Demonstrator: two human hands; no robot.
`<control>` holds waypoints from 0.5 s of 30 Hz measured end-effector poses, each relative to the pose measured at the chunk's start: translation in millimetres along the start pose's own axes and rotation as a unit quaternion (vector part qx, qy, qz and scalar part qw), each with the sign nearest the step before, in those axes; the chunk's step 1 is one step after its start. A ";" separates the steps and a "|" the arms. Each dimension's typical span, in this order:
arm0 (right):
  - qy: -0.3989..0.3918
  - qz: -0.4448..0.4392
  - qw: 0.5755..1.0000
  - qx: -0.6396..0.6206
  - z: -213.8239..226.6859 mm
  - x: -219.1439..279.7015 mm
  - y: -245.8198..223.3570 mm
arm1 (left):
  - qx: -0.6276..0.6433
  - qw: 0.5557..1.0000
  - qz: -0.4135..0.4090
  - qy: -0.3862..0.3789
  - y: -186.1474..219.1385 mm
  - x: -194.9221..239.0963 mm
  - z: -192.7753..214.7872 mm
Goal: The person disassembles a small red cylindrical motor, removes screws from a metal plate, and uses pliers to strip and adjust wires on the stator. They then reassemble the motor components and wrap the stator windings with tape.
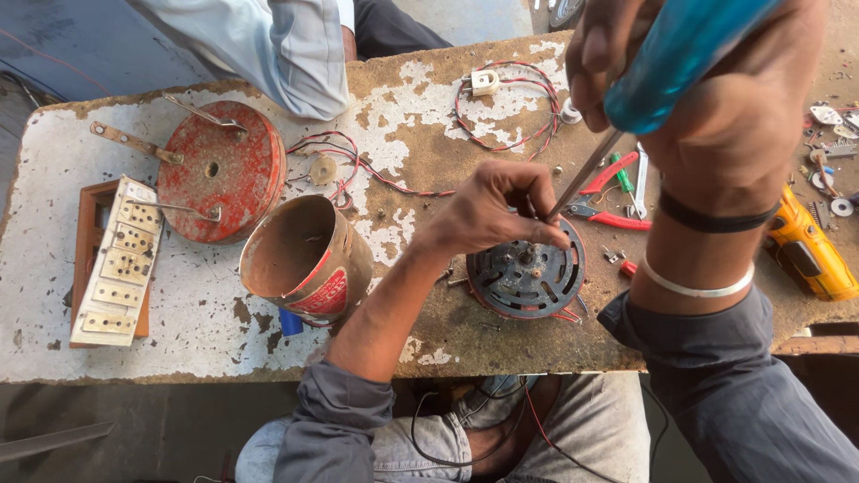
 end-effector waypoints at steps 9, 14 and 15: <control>-0.089 -0.103 0.989 0.064 2.3 -11.3 -4.6 | -0.004 1.000 0.022 0.007 -1.1 -4.4 -9.0; -0.125 -0.180 0.968 0.123 -9.1 -9.6 1.2 | 0.039 0.995 -0.010 -0.087 14.0 1.9 -1.1; -0.136 -0.179 0.966 0.127 -10.3 -10.2 1.6 | 0.046 0.994 -0.011 -0.096 14.5 3.7 -0.1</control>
Point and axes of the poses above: each hand's wrist, its own x-axis away from the middle knuckle, its own z-axis out of the back of the hand, y = z × x, the point moved 5 cm from there along -x, towards the middle knuckle, and after that the axes turned 13 degrees about -x, right-handed, at the moved point
